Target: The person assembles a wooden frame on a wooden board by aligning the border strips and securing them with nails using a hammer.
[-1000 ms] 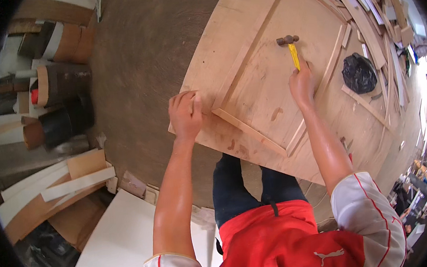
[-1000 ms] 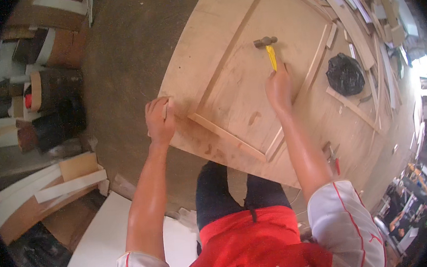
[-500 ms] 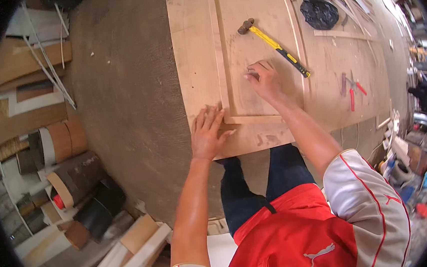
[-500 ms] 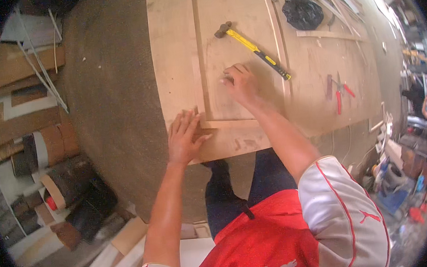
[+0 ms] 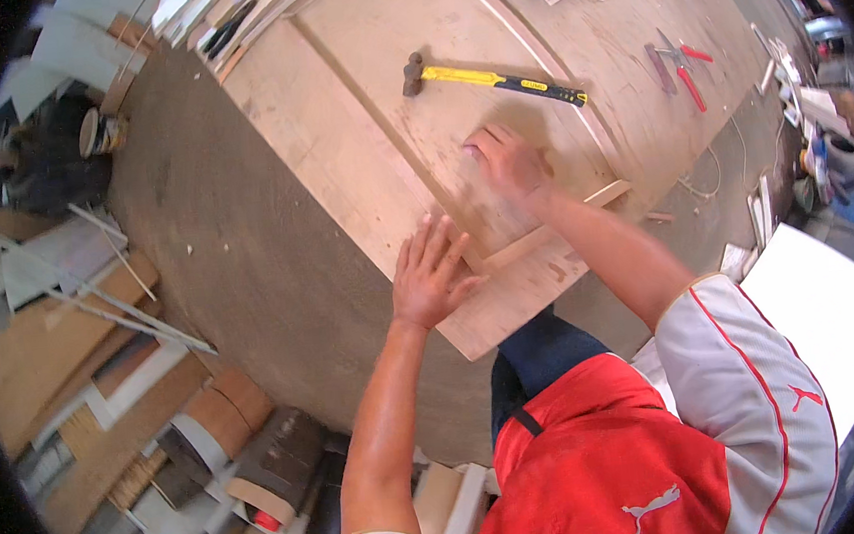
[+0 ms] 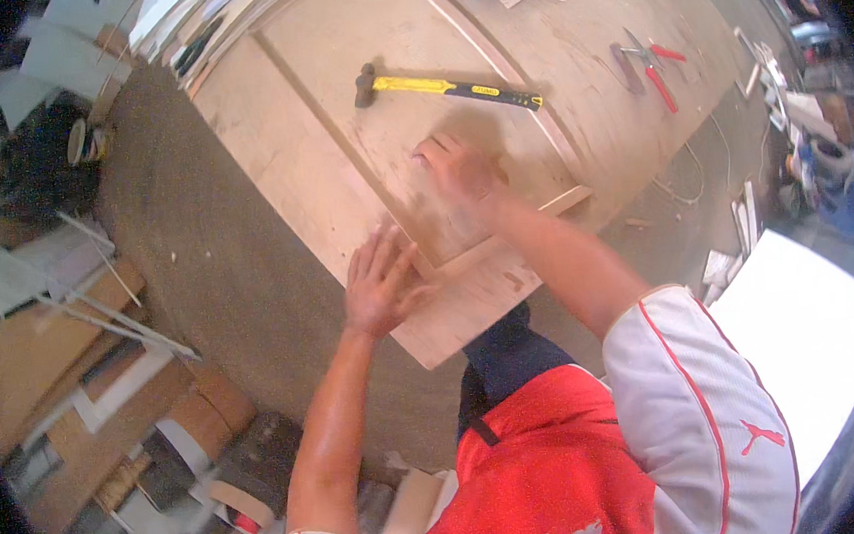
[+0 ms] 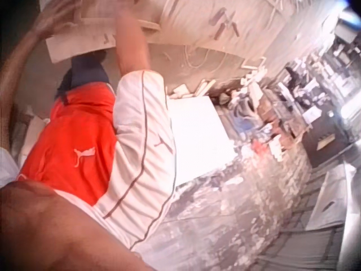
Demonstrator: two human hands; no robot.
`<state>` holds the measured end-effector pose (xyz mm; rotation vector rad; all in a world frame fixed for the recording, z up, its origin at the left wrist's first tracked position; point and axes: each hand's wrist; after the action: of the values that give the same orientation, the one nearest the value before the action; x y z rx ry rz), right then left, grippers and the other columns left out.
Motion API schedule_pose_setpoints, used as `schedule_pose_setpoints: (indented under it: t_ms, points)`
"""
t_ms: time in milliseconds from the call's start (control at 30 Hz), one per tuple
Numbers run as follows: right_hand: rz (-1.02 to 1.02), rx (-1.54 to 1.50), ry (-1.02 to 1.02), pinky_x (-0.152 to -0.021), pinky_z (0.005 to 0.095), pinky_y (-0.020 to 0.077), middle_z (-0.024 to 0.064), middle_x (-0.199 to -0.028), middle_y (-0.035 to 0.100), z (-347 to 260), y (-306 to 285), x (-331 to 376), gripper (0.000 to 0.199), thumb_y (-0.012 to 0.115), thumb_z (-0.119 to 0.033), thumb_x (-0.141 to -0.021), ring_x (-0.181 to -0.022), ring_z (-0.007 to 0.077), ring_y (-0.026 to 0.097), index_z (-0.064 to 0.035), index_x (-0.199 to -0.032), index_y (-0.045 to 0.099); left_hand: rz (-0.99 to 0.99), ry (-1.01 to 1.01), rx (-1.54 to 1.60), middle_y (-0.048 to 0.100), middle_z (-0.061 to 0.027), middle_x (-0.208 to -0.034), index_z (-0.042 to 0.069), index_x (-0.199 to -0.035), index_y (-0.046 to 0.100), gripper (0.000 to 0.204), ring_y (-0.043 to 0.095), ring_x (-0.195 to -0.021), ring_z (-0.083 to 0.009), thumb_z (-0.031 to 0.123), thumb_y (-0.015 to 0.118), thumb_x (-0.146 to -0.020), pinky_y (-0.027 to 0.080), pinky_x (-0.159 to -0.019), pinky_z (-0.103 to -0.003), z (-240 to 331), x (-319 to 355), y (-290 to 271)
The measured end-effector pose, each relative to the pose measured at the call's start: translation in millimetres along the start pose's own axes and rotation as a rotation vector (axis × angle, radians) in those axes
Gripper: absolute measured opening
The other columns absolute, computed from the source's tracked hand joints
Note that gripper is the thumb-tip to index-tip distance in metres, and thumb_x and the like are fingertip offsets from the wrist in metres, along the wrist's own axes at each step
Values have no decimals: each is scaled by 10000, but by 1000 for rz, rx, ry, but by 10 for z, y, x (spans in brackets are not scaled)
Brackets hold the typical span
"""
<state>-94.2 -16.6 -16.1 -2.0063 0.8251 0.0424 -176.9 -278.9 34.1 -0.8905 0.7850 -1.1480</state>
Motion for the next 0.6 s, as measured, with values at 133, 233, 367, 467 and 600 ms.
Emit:
schedule_pose_setpoints:
  t_ms: [133,233,367,467,600]
  points:
    - [37,39,51,-785,465,561,99,-947,687,-36,4,-31,72,726,-177,-937,-906,338,680,-124,-981,705,-98,212,58,489,-51,-1668,208,-1431,670,681,391,-1581,-333,557,795,-861,328,-1255,-556,-213,-307,-66]
    - [27,74,23,-754,450,559,93,-912,676,-53,5,-56,94,740,-167,-894,-884,324,679,-130,-968,696,-116,371,111,529,-55,-1634,213,-1399,690,632,406,-1574,-320,547,787,-871,310,-1262,-561,-334,-426,4]
    - [12,57,98,-766,447,555,104,-944,689,-79,-18,-49,97,743,-93,-882,-888,339,672,-103,-961,688,-185,485,136,564,-55,-1599,211,-1384,696,607,418,-1567,-315,538,781,-880,312,-1261,-563,-445,-577,10]
    - [12,40,120,-763,431,562,96,-939,692,-102,-46,-57,105,750,-92,-877,-888,321,680,-106,-964,693,-244,534,143,575,-56,-1582,207,-1385,696,612,420,-1565,-315,529,788,-873,314,-1259,-563,-481,-683,-37]
    - [89,-55,211,-768,432,571,98,-932,708,-174,-72,-107,106,752,-83,-891,-878,328,693,-88,-989,712,-340,569,185,577,-60,-1574,204,-1400,692,612,426,-1558,-320,496,798,-874,317,-1254,-566,-491,-863,-65]
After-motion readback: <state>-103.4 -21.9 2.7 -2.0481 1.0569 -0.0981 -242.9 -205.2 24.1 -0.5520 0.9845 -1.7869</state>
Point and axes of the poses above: each hand's wrist, its own x-axis away from the middle knuckle, its own y-axis out of the palm, z = x × y
